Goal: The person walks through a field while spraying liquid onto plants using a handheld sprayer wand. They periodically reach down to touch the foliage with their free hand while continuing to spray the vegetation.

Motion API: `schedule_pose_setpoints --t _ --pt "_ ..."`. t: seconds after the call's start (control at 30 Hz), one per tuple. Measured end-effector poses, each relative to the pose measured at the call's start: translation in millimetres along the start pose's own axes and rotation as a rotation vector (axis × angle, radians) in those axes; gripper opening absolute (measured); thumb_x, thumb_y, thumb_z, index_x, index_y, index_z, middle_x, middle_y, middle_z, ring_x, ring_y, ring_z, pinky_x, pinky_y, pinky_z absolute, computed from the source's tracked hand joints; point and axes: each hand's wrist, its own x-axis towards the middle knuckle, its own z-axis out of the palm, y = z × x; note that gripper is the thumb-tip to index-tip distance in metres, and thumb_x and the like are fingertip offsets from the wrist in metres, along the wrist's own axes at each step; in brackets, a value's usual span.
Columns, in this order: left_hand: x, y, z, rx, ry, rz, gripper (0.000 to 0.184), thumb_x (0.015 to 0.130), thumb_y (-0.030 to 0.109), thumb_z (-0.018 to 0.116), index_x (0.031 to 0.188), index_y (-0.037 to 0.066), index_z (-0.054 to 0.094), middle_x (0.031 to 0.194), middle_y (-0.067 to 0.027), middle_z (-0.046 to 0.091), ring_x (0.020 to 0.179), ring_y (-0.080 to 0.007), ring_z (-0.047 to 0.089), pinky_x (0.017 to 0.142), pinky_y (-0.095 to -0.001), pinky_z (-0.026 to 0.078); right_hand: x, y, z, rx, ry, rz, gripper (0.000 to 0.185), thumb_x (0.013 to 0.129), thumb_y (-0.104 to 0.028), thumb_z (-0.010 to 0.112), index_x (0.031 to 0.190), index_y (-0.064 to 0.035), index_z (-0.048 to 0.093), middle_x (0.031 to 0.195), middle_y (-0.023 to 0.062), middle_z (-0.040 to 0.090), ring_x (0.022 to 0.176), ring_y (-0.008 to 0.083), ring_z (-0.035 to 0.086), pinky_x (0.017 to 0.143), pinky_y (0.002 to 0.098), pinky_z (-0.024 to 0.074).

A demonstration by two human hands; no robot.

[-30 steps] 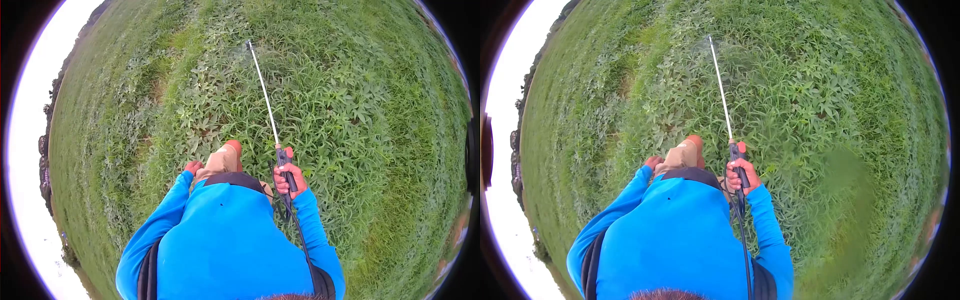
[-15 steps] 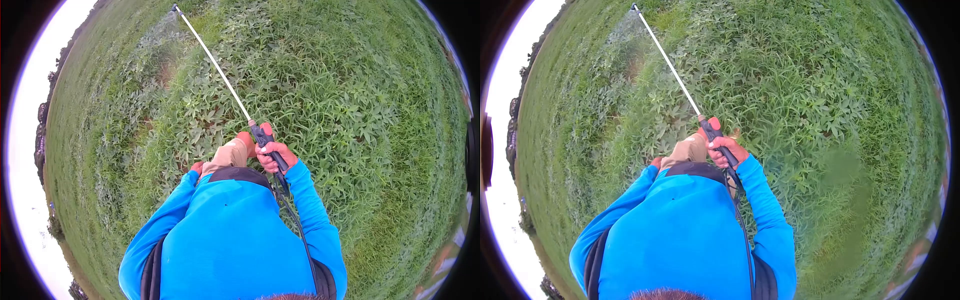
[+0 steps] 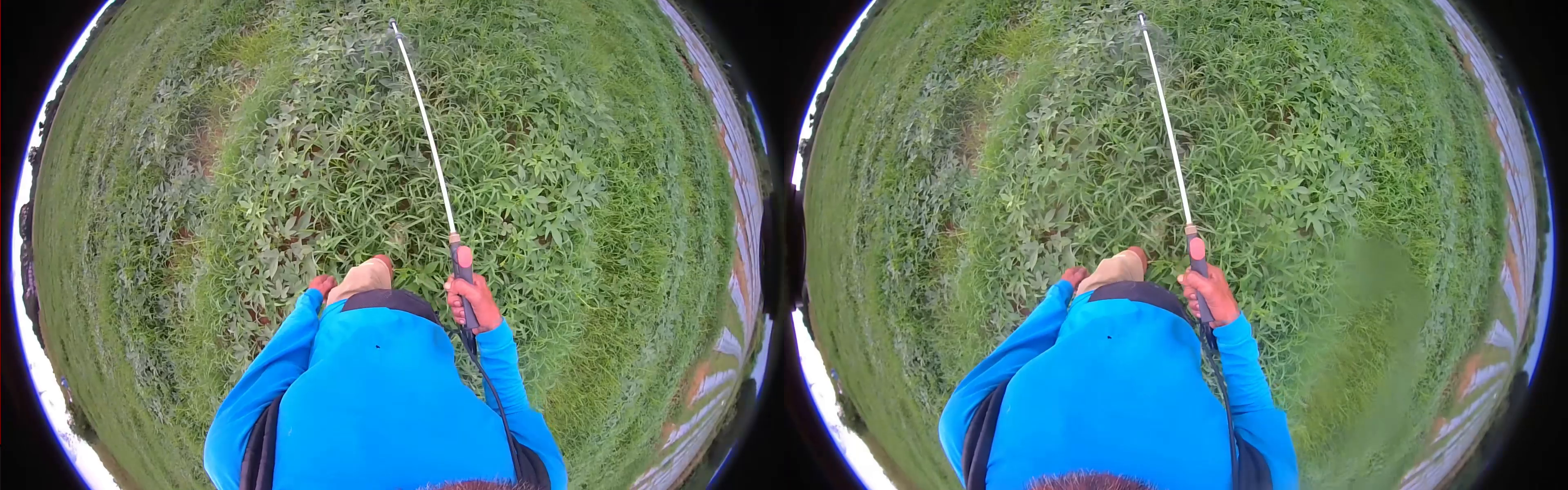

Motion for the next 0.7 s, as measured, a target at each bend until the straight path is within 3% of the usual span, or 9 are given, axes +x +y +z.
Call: schedule_pose_setpoints --t 0.07,0.13,0.17,0.37,0.53,0.7 --pt "37 33 0 -0.039 -0.033 0.048 0.040 0.086 0.038 0.046 0.093 0.003 0.062 0.080 -0.0085 0.063 0.073 -0.0172 0.057 0.064 -0.0304 0.046 -6 -18 -15 0.142 0.046 0.013 0.013 0.079 -0.017 0.055 0.084 -0.0079 0.047 0.055 -0.0007 0.040 0.038 0.0058 0.035 0.033 0.0213 0.0297" --pt "72 65 -1 -0.279 -0.068 0.060 0.036 0.086 0.037 0.047 0.093 0.004 0.061 0.073 -0.0072 0.062 0.053 -0.0147 0.054 0.049 -0.0279 0.043 -18 -37 -27 0.207 0.126 0.024 0.014 0.079 -0.017 0.055 0.086 -0.0078 0.047 0.055 -0.0004 0.039 0.038 0.0062 0.034 0.033 0.0215 0.0298" --pt "74 108 -6 -0.317 -0.086 -0.130 0.032 0.089 0.034 0.046 0.092 0.005 0.058 0.069 -0.0040 0.059 0.050 -0.0119 0.050 0.042 -0.0267 0.038 -25 -47 -34 0.262 0.179 0.043 0.014 0.079 -0.016 0.054 0.087 -0.0078 0.047 0.055 -0.0001 0.039 0.038 0.0065 0.034 0.034 0.0217 0.0299" --pt "151 201 -34 -0.351 -0.128 -0.155 0.029 0.089 0.034 0.045 0.090 0.007 0.056 0.067 0.0005 0.053 0.047 -0.0086 0.045 0.039 -0.0232 0.033 -43 -121 -61 0.335 0.503 0.012 0.017 0.079 -0.024 0.054 0.082 -0.0098 0.045 0.056 -0.0018 0.038 0.038 0.0065 0.034 0.034 0.0212 0.0312" --pt "209 228 -57 -0.405 -0.114 -0.100 0.029 0.089 0.035 0.045 0.091 0.007 0.055 0.068 0.0007 0.055 0.047 -0.0083 0.045 0.039 -0.0225 0.032 -39 -160 -101 0.463 0.665 -0.084 0.018 0.078 -0.027 0.057 0.076 -0.0127 0.045 0.055 -0.0029 0.038 0.039 0.0065 0.036 0.034 0.0216 0.0311" --pt "219 244 -73 -0.497 -0.074 -0.179 0.025 0.090 0.030 0.044 0.089 0.008 0.055 0.065 -0.0011 0.054 0.045 -0.0096 0.045 0.037 -0.0241 0.032 -24 -185 -132 0.465 0.868 -0.288 0.020 0.079 -0.030 0.057 0.077 -0.0142 0.045 0.055 -0.0027 0.039 0.039 0.0073 0.036 0.034 0.0224 0.0308"
